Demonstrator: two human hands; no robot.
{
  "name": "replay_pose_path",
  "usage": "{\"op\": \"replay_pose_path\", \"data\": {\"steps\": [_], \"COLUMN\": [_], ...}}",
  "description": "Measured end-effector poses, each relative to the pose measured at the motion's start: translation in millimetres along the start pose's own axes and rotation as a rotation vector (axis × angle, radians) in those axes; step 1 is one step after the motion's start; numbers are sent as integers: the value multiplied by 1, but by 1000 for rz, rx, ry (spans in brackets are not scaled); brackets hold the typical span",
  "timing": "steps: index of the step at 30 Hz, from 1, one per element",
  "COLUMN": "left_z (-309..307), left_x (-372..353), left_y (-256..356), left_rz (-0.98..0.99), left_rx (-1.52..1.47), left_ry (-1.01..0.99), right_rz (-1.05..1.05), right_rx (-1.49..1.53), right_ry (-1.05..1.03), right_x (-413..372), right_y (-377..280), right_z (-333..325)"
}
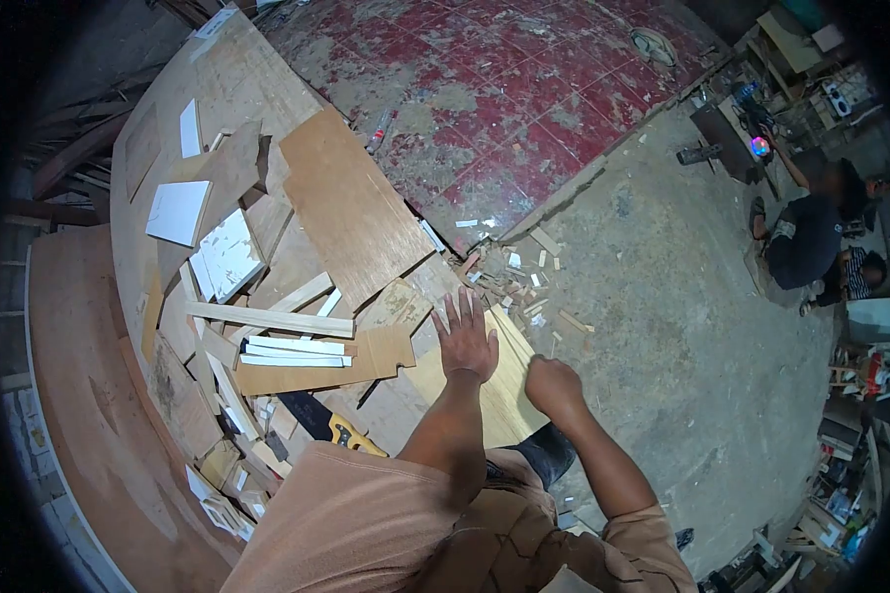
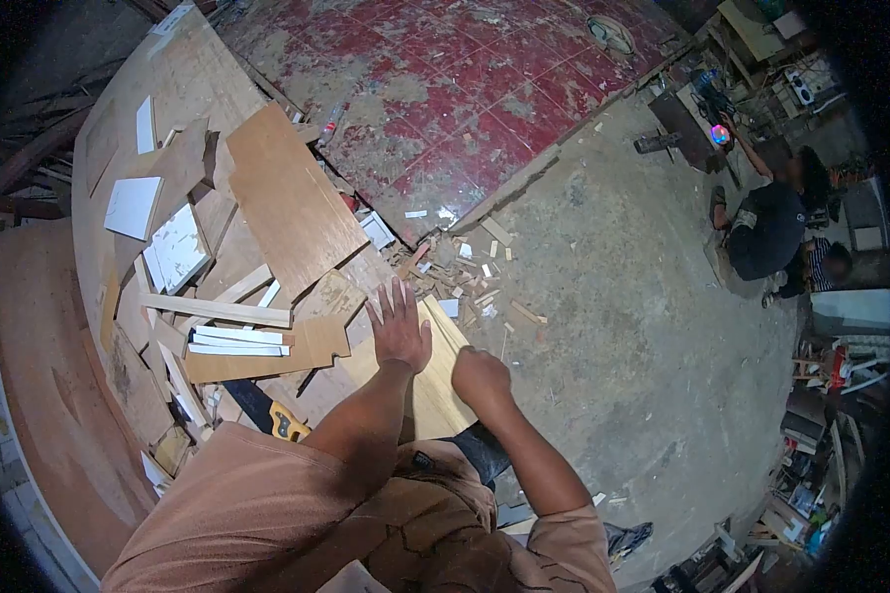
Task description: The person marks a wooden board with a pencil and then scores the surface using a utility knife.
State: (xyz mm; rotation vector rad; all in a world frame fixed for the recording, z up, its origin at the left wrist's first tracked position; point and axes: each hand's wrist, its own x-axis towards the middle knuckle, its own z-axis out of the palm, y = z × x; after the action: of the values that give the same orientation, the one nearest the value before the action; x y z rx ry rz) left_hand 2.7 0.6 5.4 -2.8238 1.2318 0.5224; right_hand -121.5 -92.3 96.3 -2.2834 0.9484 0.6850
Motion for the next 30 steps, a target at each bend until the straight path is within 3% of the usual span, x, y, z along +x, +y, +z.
{"op": "replay_pose_path", "data": {"steps": [8, 10, 11, 17, 23, 30], "left_z": [-13, -9, 11, 2, 0, 1], "left_x": [3, 3, 3, 0, 0, -1], "left_y": [6, 5, 0, 2, 2, 2], "left_rz": [-18, -48, -27, -17, 2, 8], "left_rx": [186, 105, 40, -1, -33, -63], "left_ry": [-141, -140, 0, -8, 4, 37], "right_rz": [-21, 7, -2, -7, 13, -13], "right_rx": [159, 160, 180, 145, 59, 98], "right_ry": [123, 130, 143, 155, 83, 93], "right_x": [88, 84, 76, 18, -39, 27], "right_y": [-32, -27, -24, 11, 22, 0], "right_z": [37, 36, 37, 48, 10, 22]}}
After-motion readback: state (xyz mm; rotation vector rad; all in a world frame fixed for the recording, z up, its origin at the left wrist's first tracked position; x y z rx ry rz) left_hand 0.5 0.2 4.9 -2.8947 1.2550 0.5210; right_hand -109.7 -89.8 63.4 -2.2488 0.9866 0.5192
